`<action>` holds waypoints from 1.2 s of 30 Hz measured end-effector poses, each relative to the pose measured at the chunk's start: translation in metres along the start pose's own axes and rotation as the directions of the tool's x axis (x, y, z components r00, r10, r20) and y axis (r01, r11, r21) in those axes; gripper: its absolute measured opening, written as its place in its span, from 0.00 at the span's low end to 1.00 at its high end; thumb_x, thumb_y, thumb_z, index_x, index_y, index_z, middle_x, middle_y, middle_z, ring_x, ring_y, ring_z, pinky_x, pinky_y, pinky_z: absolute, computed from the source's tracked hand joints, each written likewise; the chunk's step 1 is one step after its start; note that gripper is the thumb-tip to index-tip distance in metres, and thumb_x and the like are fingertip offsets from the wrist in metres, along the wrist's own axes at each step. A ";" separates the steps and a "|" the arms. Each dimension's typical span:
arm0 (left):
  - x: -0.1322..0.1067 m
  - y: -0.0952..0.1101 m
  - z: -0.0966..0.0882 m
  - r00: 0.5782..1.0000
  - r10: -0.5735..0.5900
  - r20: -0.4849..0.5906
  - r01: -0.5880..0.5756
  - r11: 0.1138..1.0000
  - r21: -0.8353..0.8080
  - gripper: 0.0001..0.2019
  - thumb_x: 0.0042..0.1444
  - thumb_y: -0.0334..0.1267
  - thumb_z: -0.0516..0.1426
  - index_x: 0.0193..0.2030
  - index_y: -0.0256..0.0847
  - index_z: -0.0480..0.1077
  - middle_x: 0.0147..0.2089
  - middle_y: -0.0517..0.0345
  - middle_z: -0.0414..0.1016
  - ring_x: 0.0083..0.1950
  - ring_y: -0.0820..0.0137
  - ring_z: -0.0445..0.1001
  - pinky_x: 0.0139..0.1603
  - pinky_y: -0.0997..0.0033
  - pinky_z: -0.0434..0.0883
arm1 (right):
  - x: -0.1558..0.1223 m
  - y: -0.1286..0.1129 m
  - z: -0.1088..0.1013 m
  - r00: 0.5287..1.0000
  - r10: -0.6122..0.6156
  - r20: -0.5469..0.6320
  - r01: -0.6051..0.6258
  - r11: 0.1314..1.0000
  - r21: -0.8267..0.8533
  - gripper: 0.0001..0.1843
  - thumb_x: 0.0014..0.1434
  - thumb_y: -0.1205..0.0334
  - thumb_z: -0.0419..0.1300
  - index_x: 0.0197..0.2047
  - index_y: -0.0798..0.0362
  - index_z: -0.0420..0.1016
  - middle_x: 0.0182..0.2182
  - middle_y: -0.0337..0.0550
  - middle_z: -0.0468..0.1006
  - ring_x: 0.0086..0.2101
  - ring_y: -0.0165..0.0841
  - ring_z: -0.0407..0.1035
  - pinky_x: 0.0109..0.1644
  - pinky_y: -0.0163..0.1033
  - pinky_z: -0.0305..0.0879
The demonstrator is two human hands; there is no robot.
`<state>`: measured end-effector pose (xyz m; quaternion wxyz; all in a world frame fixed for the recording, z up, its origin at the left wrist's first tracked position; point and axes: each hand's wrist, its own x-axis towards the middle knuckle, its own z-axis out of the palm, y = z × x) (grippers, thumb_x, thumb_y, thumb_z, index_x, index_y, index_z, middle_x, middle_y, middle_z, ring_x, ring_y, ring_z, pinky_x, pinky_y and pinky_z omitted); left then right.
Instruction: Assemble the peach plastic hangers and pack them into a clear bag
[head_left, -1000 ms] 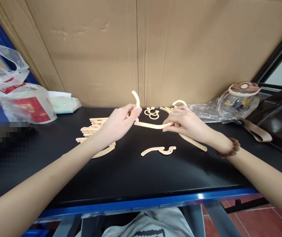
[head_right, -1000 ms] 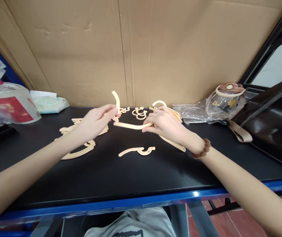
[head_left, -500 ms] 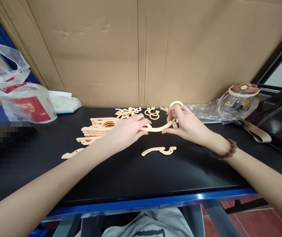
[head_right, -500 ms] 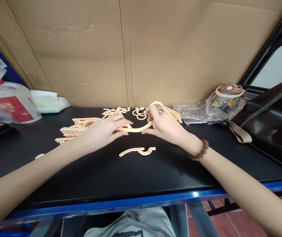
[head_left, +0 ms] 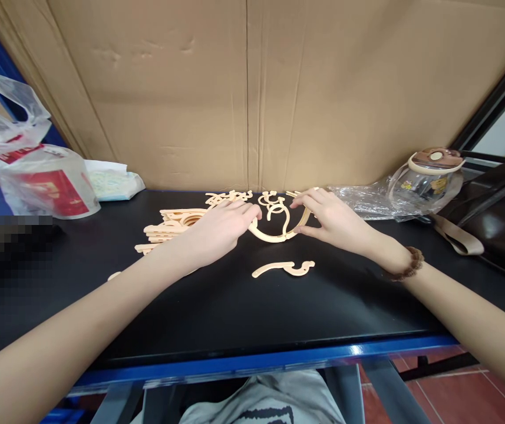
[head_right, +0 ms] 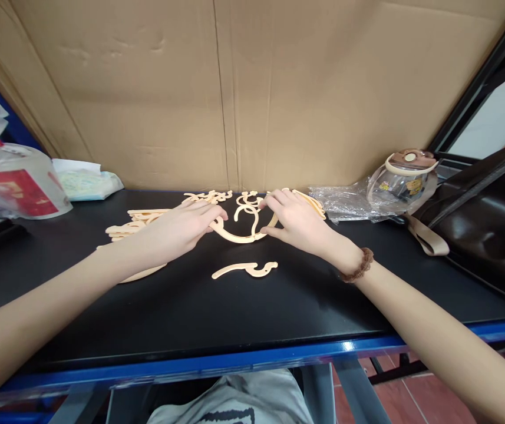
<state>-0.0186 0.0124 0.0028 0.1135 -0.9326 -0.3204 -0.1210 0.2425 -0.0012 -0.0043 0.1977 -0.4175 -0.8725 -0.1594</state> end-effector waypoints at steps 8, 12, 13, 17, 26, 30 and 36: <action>0.004 0.000 0.003 0.990 0.042 -0.138 -0.030 0.996 0.089 0.22 0.53 0.17 0.44 0.50 0.37 0.65 0.53 0.49 0.70 0.55 0.60 0.64 0.56 0.60 0.62 | 0.001 -0.011 0.006 0.981 -0.051 0.187 0.018 0.985 0.173 0.11 0.63 0.58 0.56 0.47 0.52 0.71 0.42 0.45 0.78 0.44 0.40 0.69 0.51 0.47 0.61; 0.004 0.005 0.001 0.975 -0.038 -0.217 0.042 0.999 0.013 0.25 0.55 0.19 0.44 0.59 0.36 0.59 0.58 0.48 0.66 0.57 0.60 0.64 0.57 0.58 0.64 | 0.000 -0.016 0.008 0.969 -0.048 0.243 -0.018 0.965 0.261 0.12 0.64 0.65 0.53 0.50 0.53 0.69 0.40 0.45 0.77 0.39 0.36 0.71 0.43 0.41 0.63; 0.004 0.006 0.001 0.968 -0.073 -0.240 0.069 0.997 -0.026 0.25 0.56 0.20 0.45 0.60 0.37 0.57 0.59 0.48 0.65 0.58 0.60 0.63 0.58 0.57 0.64 | 0.000 -0.017 0.008 0.968 -0.046 0.247 -0.023 0.963 0.269 0.12 0.64 0.66 0.52 0.50 0.52 0.69 0.40 0.44 0.77 0.38 0.36 0.71 0.42 0.40 0.63; 0.008 0.006 0.007 0.892 -0.336 -0.302 0.184 0.880 -0.437 0.27 0.57 0.26 0.50 0.63 0.41 0.52 0.62 0.48 0.61 0.58 0.62 0.67 0.57 0.58 0.68 | 0.000 -0.018 0.008 0.966 -0.048 0.253 -0.023 0.962 0.272 0.11 0.65 0.66 0.51 0.47 0.53 0.71 0.37 0.43 0.77 0.37 0.34 0.70 0.40 0.39 0.63; 0.014 0.021 0.008 0.884 -0.443 0.151 0.338 0.379 -0.862 0.09 0.56 0.30 0.51 0.43 0.39 0.66 0.48 0.53 0.73 0.47 0.67 0.75 0.47 0.62 0.75 | 0.001 -0.023 0.009 0.969 -0.060 0.238 -0.008 0.963 0.271 0.10 0.65 0.64 0.52 0.47 0.52 0.71 0.36 0.42 0.77 0.37 0.35 0.70 0.42 0.40 0.62; 0.013 0.023 0.010 0.878 -0.464 0.119 0.331 0.408 -0.851 0.09 0.59 0.41 0.53 0.41 0.38 0.66 0.45 0.53 0.73 0.47 0.64 0.74 0.45 0.62 0.76 | 0.000 -0.023 0.008 0.969 -0.105 0.223 0.044 0.963 0.267 0.11 0.66 0.65 0.51 0.47 0.52 0.72 0.38 0.43 0.76 0.39 0.35 0.69 0.45 0.41 0.62; 0.013 0.010 0.018 0.864 -0.489 0.121 0.345 0.399 -0.850 0.07 0.61 0.40 0.52 0.38 0.38 0.64 0.42 0.53 0.72 0.44 0.67 0.74 0.38 0.67 0.75 | 0.000 -0.028 -0.013 0.989 -0.100 0.111 0.077 0.979 0.190 0.13 0.62 0.52 0.57 0.38 0.53 0.76 0.36 0.46 0.75 0.39 0.38 0.66 0.43 0.42 0.60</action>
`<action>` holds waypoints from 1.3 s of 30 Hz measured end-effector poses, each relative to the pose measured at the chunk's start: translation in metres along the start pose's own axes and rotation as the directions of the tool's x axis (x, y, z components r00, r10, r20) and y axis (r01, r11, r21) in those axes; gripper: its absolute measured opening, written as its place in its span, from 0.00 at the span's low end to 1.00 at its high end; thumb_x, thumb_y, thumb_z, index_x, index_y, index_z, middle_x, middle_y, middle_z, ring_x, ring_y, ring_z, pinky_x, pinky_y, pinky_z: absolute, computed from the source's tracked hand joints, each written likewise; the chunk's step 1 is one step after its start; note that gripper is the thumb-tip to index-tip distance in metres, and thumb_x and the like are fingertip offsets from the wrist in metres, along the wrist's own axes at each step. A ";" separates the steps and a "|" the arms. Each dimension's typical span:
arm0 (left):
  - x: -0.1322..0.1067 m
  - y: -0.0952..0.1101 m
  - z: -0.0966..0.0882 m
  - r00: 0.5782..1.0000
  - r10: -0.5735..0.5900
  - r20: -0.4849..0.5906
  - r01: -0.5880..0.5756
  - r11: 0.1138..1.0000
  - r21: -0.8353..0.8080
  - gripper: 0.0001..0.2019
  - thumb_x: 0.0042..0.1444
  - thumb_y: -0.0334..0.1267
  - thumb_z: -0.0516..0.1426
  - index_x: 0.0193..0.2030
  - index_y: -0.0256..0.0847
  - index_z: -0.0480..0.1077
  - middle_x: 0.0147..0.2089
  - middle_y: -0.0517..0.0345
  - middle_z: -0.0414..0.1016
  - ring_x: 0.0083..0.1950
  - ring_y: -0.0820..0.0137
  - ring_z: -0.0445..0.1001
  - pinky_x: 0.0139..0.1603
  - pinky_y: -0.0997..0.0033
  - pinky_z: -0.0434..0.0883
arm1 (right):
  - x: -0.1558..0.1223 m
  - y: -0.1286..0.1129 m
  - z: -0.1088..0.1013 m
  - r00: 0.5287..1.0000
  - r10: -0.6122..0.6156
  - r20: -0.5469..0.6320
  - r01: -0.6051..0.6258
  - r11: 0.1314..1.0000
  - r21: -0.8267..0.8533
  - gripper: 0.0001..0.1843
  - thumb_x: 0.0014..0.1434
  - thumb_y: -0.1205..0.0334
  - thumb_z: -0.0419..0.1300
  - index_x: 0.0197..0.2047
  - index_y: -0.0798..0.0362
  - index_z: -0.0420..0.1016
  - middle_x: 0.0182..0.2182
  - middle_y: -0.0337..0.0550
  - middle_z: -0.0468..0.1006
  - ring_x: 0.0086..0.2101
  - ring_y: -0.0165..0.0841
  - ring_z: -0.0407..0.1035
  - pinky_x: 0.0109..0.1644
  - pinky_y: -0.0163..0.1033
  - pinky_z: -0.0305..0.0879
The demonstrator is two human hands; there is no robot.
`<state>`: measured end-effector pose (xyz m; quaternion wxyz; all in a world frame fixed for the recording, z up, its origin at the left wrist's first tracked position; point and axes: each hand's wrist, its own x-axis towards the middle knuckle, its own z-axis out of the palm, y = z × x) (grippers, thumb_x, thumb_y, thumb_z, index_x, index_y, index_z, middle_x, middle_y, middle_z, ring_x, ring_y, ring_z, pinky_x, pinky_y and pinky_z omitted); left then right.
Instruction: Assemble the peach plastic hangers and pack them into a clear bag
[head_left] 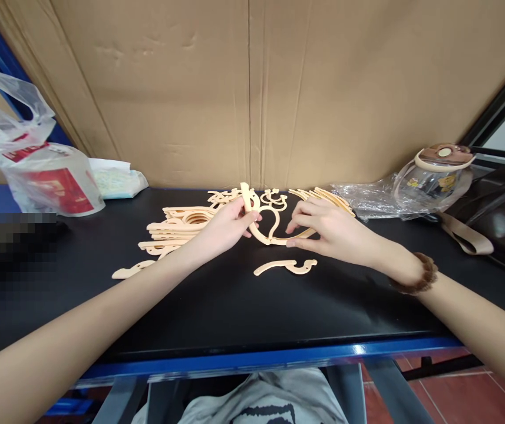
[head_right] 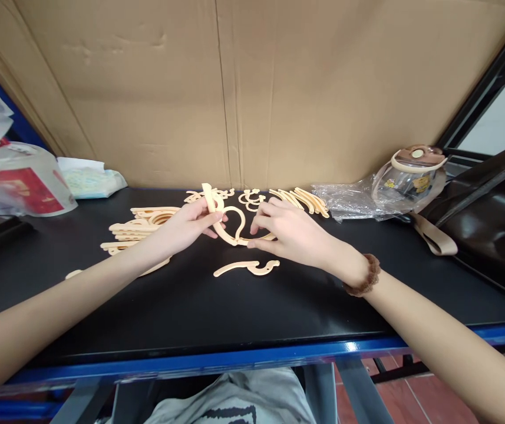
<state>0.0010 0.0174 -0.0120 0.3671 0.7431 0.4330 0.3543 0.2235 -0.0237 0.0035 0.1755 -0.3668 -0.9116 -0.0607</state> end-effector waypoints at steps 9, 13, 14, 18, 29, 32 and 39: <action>0.000 0.005 -0.007 0.996 0.019 -0.087 -0.013 0.998 0.069 0.08 0.59 0.35 0.53 0.45 0.40 0.61 0.33 0.60 0.68 0.29 0.72 0.70 0.24 0.74 0.69 | -0.009 -0.010 -0.007 0.958 -0.051 0.281 0.018 0.993 0.121 0.09 0.57 0.54 0.62 0.36 0.49 0.79 0.24 0.36 0.74 0.31 0.32 0.67 0.42 0.40 0.57; 0.000 -0.002 -0.007 0.997 0.038 -0.066 -0.027 0.986 0.165 0.16 0.59 0.37 0.52 0.54 0.41 0.60 0.34 0.59 0.71 0.28 0.71 0.71 0.26 0.71 0.68 | -0.010 -0.004 -0.013 0.958 -0.018 0.287 -0.015 0.994 0.110 0.06 0.54 0.63 0.60 0.34 0.49 0.79 0.23 0.34 0.71 0.28 0.30 0.65 0.39 0.39 0.58; 0.000 -0.005 -0.007 0.997 0.052 -0.057 -0.039 0.976 0.213 0.16 0.59 0.38 0.52 0.53 0.41 0.61 0.35 0.58 0.72 0.29 0.70 0.72 0.28 0.70 0.68 | -0.009 -0.002 -0.016 0.959 0.003 0.285 -0.039 0.992 0.121 0.05 0.54 0.64 0.59 0.32 0.49 0.78 0.23 0.34 0.71 0.27 0.29 0.64 0.36 0.38 0.58; -0.005 -0.005 -0.003 0.997 0.082 0.010 -0.079 0.906 0.416 0.18 0.58 0.41 0.52 0.54 0.39 0.64 0.42 0.52 0.75 0.38 0.63 0.75 0.38 0.66 0.69 | -0.007 0.008 -0.027 0.964 0.115 0.239 -0.180 0.945 0.272 0.09 0.57 0.61 0.56 0.28 0.52 0.74 0.21 0.34 0.67 0.23 0.27 0.59 0.28 0.35 0.55; -0.017 0.006 0.006 0.968 0.131 0.214 -0.250 0.560 0.790 0.16 0.63 0.34 0.49 0.55 0.40 0.69 0.52 0.48 0.73 0.54 0.57 0.70 0.50 0.62 0.67 | 0.002 0.033 -0.003 0.870 0.430 0.240 -0.470 0.580 0.666 0.11 0.54 0.56 0.61 0.32 0.57 0.72 0.31 0.42 0.73 0.32 0.30 0.68 0.36 0.38 0.69; -0.015 -0.001 0.004 0.950 0.135 0.282 -0.308 0.551 0.776 0.18 0.63 0.29 0.47 0.57 0.40 0.68 0.52 0.49 0.72 0.55 0.59 0.69 0.53 0.61 0.67 | 0.002 0.034 0.000 0.817 0.501 0.286 -0.533 0.466 0.706 0.13 0.53 0.56 0.64 0.36 0.57 0.71 0.30 0.43 0.74 0.31 0.30 0.69 0.36 0.37 0.71; -0.016 0.003 0.009 0.919 0.247 0.307 -0.394 0.546 0.739 0.20 0.62 0.25 0.46 0.58 0.37 0.67 0.53 0.51 0.70 0.54 0.62 0.67 0.55 0.62 0.65 | -0.002 0.040 0.005 0.740 0.626 0.246 -0.558 0.367 0.744 0.50 0.49 0.62 0.68 0.68 0.54 0.45 0.26 0.37 0.77 0.27 0.29 0.70 0.35 0.36 0.72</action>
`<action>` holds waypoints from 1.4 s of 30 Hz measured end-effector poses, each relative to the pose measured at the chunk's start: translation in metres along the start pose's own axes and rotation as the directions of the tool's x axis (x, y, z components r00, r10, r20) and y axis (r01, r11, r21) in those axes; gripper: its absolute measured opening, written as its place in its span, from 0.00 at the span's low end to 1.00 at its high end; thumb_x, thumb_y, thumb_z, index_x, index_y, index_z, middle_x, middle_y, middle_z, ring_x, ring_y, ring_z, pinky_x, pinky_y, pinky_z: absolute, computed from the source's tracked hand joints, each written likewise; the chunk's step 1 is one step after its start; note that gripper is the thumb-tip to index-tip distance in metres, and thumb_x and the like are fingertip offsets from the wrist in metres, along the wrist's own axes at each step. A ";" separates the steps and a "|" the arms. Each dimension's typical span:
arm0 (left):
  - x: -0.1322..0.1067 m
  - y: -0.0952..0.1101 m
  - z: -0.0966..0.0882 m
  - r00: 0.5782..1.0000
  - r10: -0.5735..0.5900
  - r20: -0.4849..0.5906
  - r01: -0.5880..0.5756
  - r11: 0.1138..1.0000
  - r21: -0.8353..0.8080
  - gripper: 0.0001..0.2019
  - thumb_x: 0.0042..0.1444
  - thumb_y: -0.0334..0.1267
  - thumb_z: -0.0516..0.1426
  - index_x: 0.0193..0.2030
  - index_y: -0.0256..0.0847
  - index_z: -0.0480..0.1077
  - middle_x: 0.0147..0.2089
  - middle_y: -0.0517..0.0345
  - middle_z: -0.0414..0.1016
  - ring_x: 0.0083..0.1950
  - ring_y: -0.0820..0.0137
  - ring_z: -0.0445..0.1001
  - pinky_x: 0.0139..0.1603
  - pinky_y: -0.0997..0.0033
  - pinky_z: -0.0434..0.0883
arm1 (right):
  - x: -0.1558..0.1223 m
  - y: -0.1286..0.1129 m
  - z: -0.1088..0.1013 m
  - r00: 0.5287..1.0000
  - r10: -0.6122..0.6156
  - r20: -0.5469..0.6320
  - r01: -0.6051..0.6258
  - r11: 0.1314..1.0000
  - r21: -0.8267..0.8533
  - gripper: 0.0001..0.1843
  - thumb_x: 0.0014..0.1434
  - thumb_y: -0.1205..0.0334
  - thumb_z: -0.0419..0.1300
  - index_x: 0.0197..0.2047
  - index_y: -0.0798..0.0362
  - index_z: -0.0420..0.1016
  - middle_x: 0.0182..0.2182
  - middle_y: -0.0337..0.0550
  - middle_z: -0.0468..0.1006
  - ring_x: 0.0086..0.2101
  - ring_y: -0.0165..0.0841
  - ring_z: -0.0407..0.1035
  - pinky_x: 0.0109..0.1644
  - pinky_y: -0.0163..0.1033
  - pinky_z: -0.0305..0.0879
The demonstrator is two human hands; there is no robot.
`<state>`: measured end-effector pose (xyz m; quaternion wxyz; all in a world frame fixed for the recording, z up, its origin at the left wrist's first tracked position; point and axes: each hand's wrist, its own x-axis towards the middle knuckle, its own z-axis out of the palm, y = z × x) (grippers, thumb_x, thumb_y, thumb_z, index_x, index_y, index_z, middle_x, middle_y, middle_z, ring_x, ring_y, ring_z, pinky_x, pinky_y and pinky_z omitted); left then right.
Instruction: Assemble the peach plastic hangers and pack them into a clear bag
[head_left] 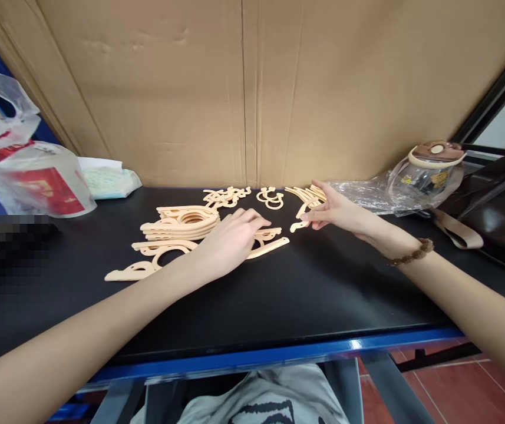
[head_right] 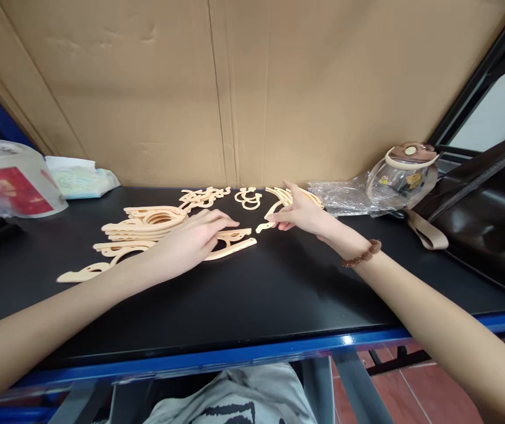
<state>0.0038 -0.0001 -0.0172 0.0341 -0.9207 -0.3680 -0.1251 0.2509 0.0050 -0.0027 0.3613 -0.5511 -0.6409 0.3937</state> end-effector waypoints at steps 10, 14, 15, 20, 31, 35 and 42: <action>-0.005 0.037 0.004 0.996 0.083 0.045 -0.092 0.956 0.279 0.12 0.65 0.33 0.49 0.49 0.34 0.71 0.43 0.50 0.73 0.44 0.62 0.72 0.43 0.64 0.70 | 0.000 -0.004 0.003 0.949 -0.293 0.112 0.311 0.925 -0.217 0.14 0.54 0.67 0.56 0.43 0.53 0.79 0.33 0.41 0.79 0.34 0.32 0.72 0.42 0.38 0.68; -0.009 0.043 0.005 0.997 0.040 0.070 -0.062 0.933 0.355 0.12 0.65 0.31 0.47 0.49 0.31 0.69 0.44 0.48 0.71 0.41 0.61 0.73 0.35 0.64 0.71 | -0.005 -0.007 0.003 0.894 -0.434 0.115 0.420 0.717 -0.556 0.10 0.57 0.56 0.60 0.35 0.52 0.79 0.27 0.39 0.78 0.29 0.32 0.69 0.36 0.38 0.62; -0.009 0.043 0.005 0.997 0.043 0.063 -0.063 0.931 0.360 0.13 0.65 0.31 0.47 0.50 0.31 0.69 0.45 0.48 0.70 0.41 0.62 0.73 0.34 0.64 0.71 | -0.006 -0.008 0.004 0.880 -0.460 0.117 0.428 0.663 -0.614 0.11 0.58 0.54 0.59 0.32 0.52 0.78 0.25 0.39 0.76 0.28 0.32 0.67 0.35 0.38 0.60; -0.009 0.038 0.006 0.996 0.091 0.013 -0.090 0.951 0.295 0.12 0.65 0.29 0.46 0.49 0.33 0.67 0.46 0.48 0.68 0.44 0.61 0.70 0.38 0.63 0.71 | -0.013 -0.015 0.008 0.797 -0.593 0.120 0.488 0.514 -0.705 0.13 0.62 0.59 0.53 0.27 0.53 0.68 0.27 0.41 0.70 0.30 0.32 0.63 0.35 0.37 0.57; -0.007 0.028 0.006 0.971 0.236 -0.046 -0.230 0.967 0.110 0.16 0.55 0.16 0.44 0.43 0.36 0.63 0.47 0.51 0.69 0.48 0.63 0.65 0.48 0.62 0.64 | -0.013 -0.012 0.009 0.878 -0.439 0.193 0.465 0.684 -0.562 0.16 0.59 0.68 0.49 0.48 0.53 0.71 0.23 0.35 0.74 0.22 0.28 0.65 0.28 0.33 0.56; -0.007 0.030 0.001 0.975 0.187 -0.117 -0.195 0.978 -0.069 0.10 0.64 0.26 0.45 0.48 0.36 0.62 0.48 0.52 0.69 0.46 0.65 0.66 0.45 0.65 0.65 | -0.018 -0.017 0.011 0.904 -0.373 0.208 0.427 0.775 -0.465 0.15 0.64 0.59 0.49 0.49 0.54 0.70 0.19 0.31 0.64 0.20 0.27 0.61 0.27 0.34 0.57; -0.003 0.029 -0.003 0.943 0.287 -0.170 -0.270 0.956 0.114 0.14 0.69 0.35 0.41 0.45 0.36 0.67 0.46 0.50 0.71 0.45 0.64 0.67 0.43 0.64 0.61 | -0.020 -0.020 0.009 0.856 -0.405 0.321 0.498 0.812 -0.304 0.24 0.68 0.47 0.41 0.42 0.54 0.71 0.26 0.37 0.62 0.28 0.29 0.58 0.33 0.36 0.57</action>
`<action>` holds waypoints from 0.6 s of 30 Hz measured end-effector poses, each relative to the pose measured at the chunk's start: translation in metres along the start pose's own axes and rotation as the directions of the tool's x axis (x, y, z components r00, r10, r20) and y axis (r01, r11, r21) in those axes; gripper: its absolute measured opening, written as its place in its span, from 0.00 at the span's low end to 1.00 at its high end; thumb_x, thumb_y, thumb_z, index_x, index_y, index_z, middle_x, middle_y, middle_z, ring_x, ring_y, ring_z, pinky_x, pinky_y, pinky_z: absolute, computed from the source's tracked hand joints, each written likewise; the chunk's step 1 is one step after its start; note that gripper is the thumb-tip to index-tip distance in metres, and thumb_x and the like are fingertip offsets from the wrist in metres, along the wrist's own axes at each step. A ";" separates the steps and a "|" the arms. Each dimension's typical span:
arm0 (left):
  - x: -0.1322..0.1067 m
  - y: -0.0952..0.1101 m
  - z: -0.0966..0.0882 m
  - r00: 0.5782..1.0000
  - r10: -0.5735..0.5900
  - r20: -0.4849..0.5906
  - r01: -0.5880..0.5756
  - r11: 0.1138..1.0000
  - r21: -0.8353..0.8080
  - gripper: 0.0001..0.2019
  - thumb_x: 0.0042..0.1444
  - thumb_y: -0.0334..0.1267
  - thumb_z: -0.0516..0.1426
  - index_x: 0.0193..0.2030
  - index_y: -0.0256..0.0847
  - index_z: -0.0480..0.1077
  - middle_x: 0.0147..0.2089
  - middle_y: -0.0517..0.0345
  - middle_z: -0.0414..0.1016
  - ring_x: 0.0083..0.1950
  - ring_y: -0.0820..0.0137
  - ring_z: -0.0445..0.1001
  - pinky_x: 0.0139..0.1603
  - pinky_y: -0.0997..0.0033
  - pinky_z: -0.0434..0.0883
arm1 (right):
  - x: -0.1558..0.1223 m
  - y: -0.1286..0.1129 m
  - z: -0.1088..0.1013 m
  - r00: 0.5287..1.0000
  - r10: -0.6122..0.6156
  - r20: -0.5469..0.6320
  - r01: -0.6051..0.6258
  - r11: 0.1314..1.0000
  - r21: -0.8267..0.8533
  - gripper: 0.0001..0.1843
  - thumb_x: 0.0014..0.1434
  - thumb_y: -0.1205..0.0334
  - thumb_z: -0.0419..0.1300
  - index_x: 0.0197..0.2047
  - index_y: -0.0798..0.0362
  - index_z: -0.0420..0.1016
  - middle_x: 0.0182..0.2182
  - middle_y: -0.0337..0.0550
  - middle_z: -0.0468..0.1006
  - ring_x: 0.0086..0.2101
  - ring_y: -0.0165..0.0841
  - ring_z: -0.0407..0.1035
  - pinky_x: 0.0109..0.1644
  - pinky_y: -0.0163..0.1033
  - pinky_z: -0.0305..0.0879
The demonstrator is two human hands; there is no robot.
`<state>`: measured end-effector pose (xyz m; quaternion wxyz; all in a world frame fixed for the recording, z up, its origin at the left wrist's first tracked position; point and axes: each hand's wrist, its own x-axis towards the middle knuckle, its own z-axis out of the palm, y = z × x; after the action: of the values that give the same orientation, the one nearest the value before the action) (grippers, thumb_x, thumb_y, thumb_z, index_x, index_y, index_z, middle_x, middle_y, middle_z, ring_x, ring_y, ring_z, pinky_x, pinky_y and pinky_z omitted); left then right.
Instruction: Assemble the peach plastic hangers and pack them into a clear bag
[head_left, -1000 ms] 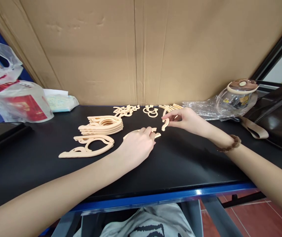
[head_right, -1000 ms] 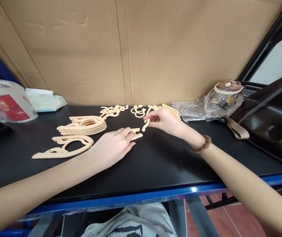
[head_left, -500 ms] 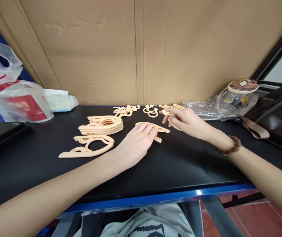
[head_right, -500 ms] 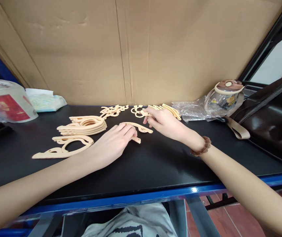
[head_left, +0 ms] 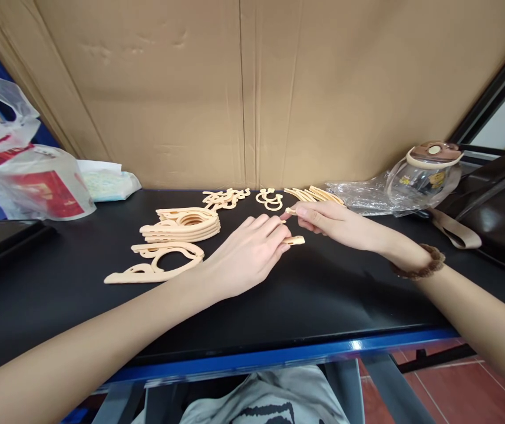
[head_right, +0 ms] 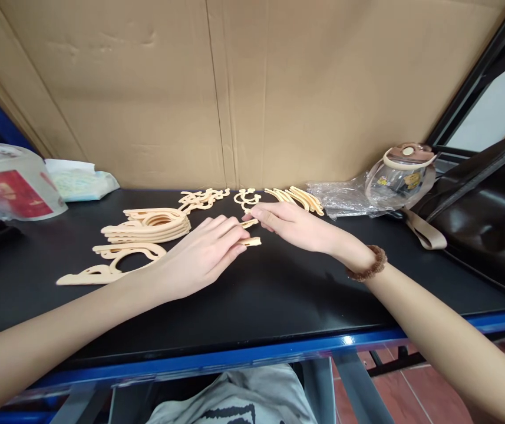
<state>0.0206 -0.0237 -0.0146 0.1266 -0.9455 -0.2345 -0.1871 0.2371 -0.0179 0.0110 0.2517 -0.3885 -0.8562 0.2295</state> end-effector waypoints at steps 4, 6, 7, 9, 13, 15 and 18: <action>0.000 -0.002 0.000 0.999 0.050 -0.021 -0.048 0.994 0.097 0.14 0.70 0.37 0.42 0.47 0.36 0.66 0.49 0.50 0.73 0.45 0.65 0.70 0.44 0.64 0.59 | -0.001 -0.002 -0.002 0.999 0.016 0.032 -0.016 1.000 0.014 0.23 0.69 0.49 0.40 0.38 0.53 0.69 0.25 0.36 0.60 0.27 0.29 0.56 0.34 0.37 0.55; 0.000 -0.002 -0.001 0.998 0.040 -0.048 -0.033 0.991 0.127 0.14 0.70 0.37 0.42 0.50 0.36 0.65 0.46 0.51 0.75 0.45 0.65 0.70 0.45 0.63 0.59 | -0.002 -0.005 -0.003 0.998 0.036 0.055 -0.037 0.999 0.008 0.22 0.69 0.51 0.40 0.39 0.53 0.70 0.25 0.36 0.61 0.28 0.30 0.56 0.34 0.37 0.55; 0.001 -0.002 -0.002 0.998 0.028 -0.059 -0.020 0.991 0.133 0.14 0.70 0.38 0.42 0.50 0.37 0.65 0.44 0.51 0.76 0.46 0.64 0.70 0.46 0.62 0.59 | -0.002 -0.007 -0.004 0.997 0.047 0.058 -0.048 0.999 0.010 0.21 0.69 0.52 0.40 0.38 0.53 0.70 0.26 0.36 0.61 0.28 0.30 0.57 0.34 0.37 0.55; 0.001 -0.002 -0.004 0.997 -0.001 -0.076 0.011 0.992 0.122 0.14 0.70 0.38 0.41 0.48 0.38 0.65 0.41 0.53 0.76 0.46 0.64 0.70 0.46 0.62 0.59 | -0.003 -0.009 -0.005 0.996 0.067 0.064 -0.069 0.997 0.025 0.21 0.69 0.53 0.41 0.34 0.53 0.69 0.25 0.36 0.61 0.28 0.29 0.56 0.34 0.36 0.54; 0.001 -0.001 -0.005 0.993 -0.061 -0.104 0.065 0.997 0.032 0.12 0.69 0.37 0.42 0.42 0.37 0.64 0.41 0.51 0.72 0.45 0.63 0.69 0.45 0.63 0.60 | -0.003 -0.009 -0.007 0.993 0.069 0.092 -0.073 0.996 0.045 0.24 0.69 0.58 0.37 0.27 0.53 0.66 0.22 0.35 0.58 0.25 0.28 0.53 0.31 0.36 0.51; 0.001 -0.001 -0.005 0.988 -0.104 -0.112 0.100 0.994 -0.039 0.11 0.68 0.37 0.43 0.40 0.37 0.63 0.39 0.52 0.71 0.41 0.64 0.68 0.43 0.64 0.62 | -0.003 -0.009 -0.008 0.995 0.070 0.074 -0.073 0.997 0.032 0.23 0.69 0.58 0.38 0.25 0.53 0.62 0.21 0.34 0.58 0.24 0.27 0.52 0.30 0.35 0.50; 0.000 0.000 -0.005 0.983 -0.153 -0.097 0.134 0.974 -0.184 0.10 0.68 0.37 0.43 0.38 0.39 0.60 0.36 0.55 0.70 0.36 0.66 0.66 0.40 0.66 0.63 | -0.003 -0.009 -0.009 0.995 0.071 0.064 -0.072 0.997 0.008 0.20 0.68 0.60 0.40 0.23 0.53 0.55 0.21 0.33 0.55 0.23 0.26 0.50 0.30 0.35 0.49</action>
<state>0.0192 -0.0250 -0.0104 0.0409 -0.9218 -0.2774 -0.2679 0.2392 -0.0235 0.0230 0.2180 -0.4100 -0.8481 0.2550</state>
